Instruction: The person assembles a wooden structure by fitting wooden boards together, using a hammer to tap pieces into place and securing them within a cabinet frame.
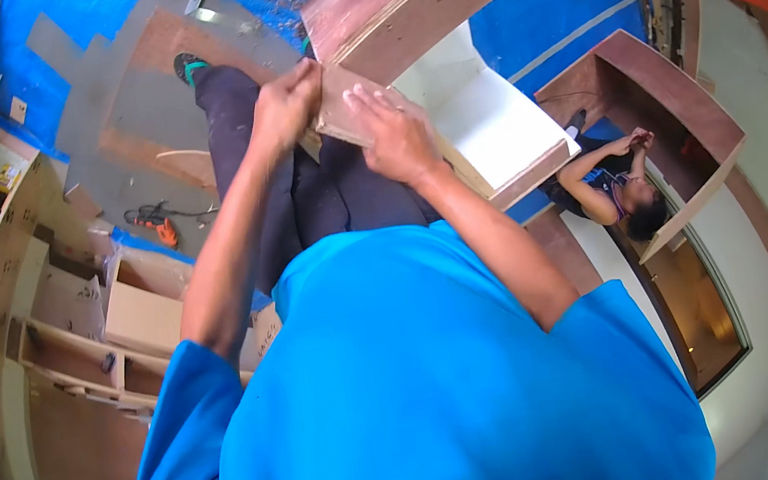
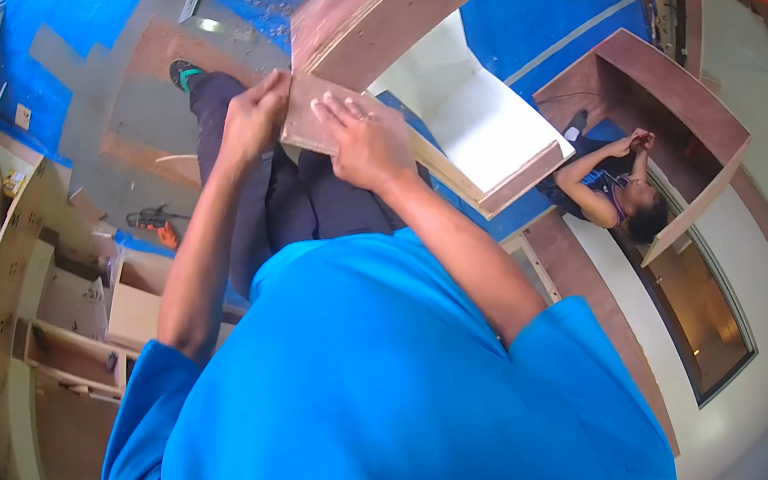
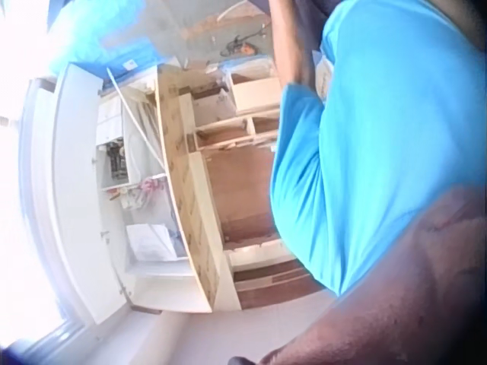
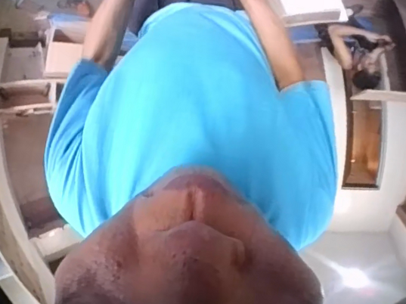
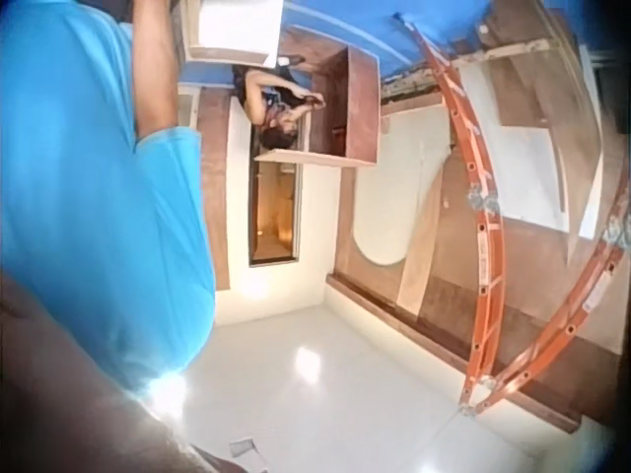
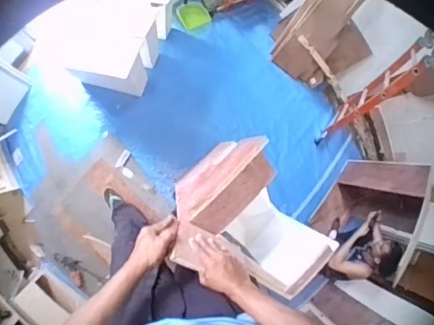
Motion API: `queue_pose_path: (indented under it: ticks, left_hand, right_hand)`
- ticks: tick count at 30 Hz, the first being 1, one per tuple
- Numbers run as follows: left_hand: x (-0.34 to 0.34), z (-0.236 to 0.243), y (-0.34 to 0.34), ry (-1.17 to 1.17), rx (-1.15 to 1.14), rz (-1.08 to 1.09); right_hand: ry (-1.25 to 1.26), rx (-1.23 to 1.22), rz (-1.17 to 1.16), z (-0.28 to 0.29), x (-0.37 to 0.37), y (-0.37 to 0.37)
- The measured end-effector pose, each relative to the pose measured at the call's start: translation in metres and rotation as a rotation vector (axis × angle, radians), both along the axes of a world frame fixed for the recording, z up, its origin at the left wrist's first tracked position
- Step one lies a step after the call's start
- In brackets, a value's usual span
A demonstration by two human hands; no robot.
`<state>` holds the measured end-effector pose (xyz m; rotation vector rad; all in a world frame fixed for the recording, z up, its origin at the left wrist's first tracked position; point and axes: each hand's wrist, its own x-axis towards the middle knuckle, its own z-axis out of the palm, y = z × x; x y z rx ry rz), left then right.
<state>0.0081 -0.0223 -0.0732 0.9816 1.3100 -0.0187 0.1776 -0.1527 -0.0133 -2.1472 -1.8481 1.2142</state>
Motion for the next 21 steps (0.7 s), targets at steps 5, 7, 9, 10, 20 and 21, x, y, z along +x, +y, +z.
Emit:
queue_pose_path:
  ticks: [5,7,9,10,20,21]
  left_hand:
    - [-0.01,0.074,-0.01,-0.083,0.038,-0.026]
    - [0.003,-0.006,0.006,-0.019,0.175,-0.182]
    - [0.026,-0.057,0.026,0.035,-0.135,-0.026]
    - [0.023,-0.061,0.025,0.029,-0.128,-0.018]
    - [-0.004,0.067,0.008,-0.043,0.027,-0.147]
    - [0.002,0.033,0.01,-0.059,0.124,-0.182]
  right_hand:
    - [0.013,-0.02,-0.057,-0.01,0.001,-0.006]
    - [0.0,-0.02,-0.055,-0.001,-0.003,-0.004]
    - [0.027,-0.037,-0.033,0.0,-0.004,-0.004]
    - [0.056,-0.052,-0.025,-0.002,0.0,0.001]
    - [0.029,-0.075,-0.039,-0.003,0.0,-0.002]
    - [0.029,-0.085,-0.037,-0.004,-0.002,-0.004]
